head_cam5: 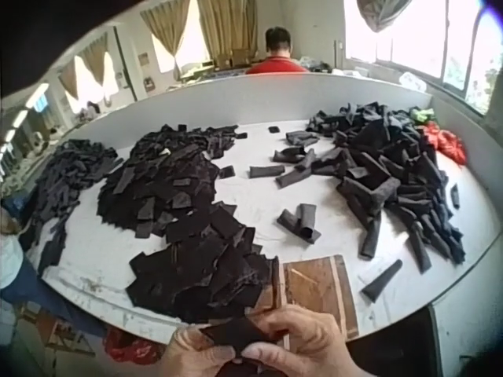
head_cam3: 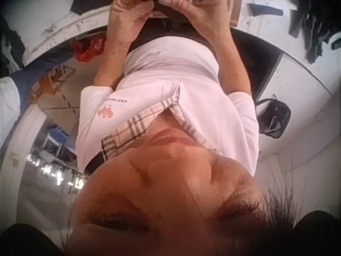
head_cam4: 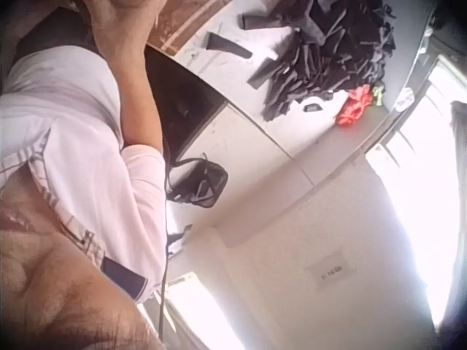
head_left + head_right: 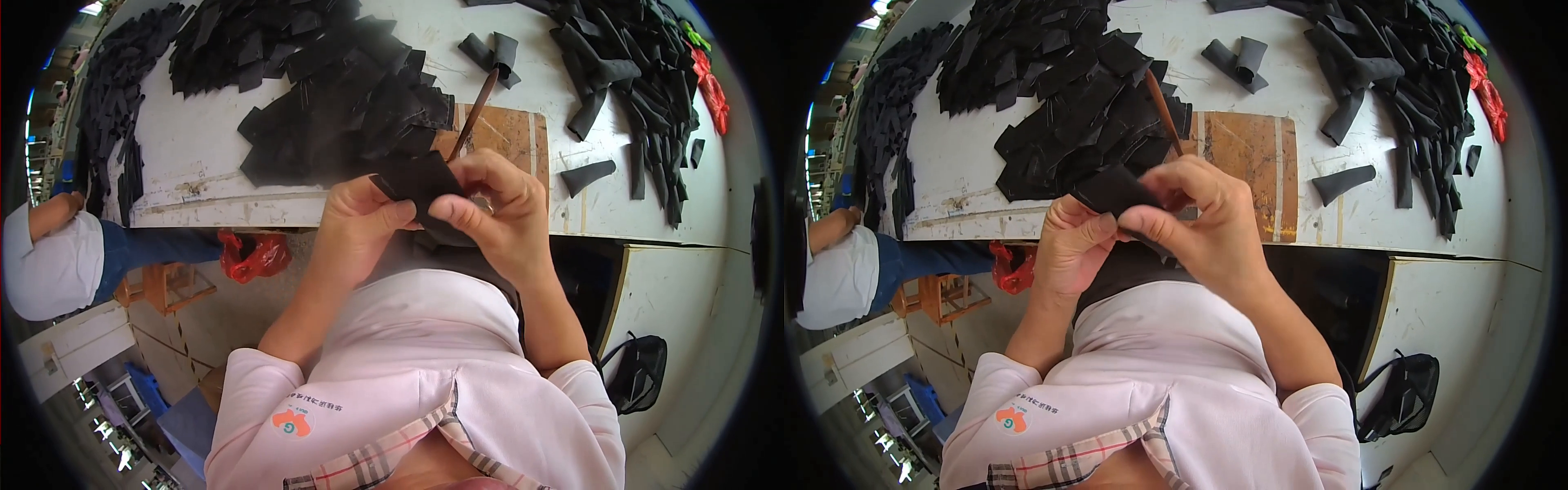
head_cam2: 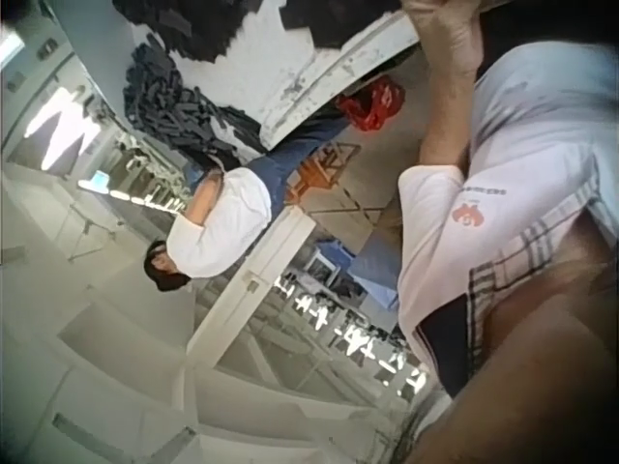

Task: Applying adhesive with a wooden stick and folding small black rubber or synthetic components at an industrial workbench.

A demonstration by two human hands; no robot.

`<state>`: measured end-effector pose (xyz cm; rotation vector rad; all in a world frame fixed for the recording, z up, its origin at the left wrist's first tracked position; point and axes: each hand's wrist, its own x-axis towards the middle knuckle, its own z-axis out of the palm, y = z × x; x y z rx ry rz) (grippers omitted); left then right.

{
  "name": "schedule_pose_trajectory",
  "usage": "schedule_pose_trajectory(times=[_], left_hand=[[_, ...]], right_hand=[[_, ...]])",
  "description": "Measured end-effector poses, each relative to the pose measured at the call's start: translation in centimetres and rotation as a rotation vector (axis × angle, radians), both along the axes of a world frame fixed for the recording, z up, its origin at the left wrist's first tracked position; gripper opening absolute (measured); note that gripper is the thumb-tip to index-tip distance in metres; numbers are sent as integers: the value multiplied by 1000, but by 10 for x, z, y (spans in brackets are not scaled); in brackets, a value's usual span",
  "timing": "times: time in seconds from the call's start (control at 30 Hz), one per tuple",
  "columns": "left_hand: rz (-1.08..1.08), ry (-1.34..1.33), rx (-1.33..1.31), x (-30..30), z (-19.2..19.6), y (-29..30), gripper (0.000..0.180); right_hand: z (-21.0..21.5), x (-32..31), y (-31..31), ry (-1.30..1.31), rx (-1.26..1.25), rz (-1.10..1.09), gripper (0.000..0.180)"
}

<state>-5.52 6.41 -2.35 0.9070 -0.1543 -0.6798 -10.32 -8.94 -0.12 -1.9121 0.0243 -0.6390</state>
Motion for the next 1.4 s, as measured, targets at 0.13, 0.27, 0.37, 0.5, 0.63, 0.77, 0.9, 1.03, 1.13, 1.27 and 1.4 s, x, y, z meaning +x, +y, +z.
schedule_pose_trajectory(times=[0.13,0.27,0.37,0.5,0.63,0.77,0.9,1.03,1.13,1.27,1.4], left_hand=[[-33,41,-66,-5,1,4,19],[-183,71,-72,19,15,9,40],[-359,-260,349,32,39,2,30],[-391,-336,429,35,49,-2,16],[-302,-653,613,27,43,-5,7],[170,-513,641,4,23,-18,6],[424,-924,719,-10,4,-29,16],[519,-1202,818,-10,5,-36,19],[542,-1094,780,-9,-1,-38,19],[595,-1069,815,-10,-9,-41,14],[351,-278,470,4,2,-39,14]], right_hand=[[-3,-4,-13,371,486,307,15],[12,-7,-22,331,163,342,13],[16,-6,-28,365,44,368,14],[19,-2,-32,347,-32,462,12],[9,-1,-27,211,-263,382,18],[6,-10,-1,31,-328,-113,25],[-9,-13,10,68,-27,-20,17],[-1,-1,15,58,-111,-211,11],[-10,0,10,22,-83,-127,13],[-21,6,9,-36,-253,-167,14],[-37,12,5,-52,-418,-197,14]])
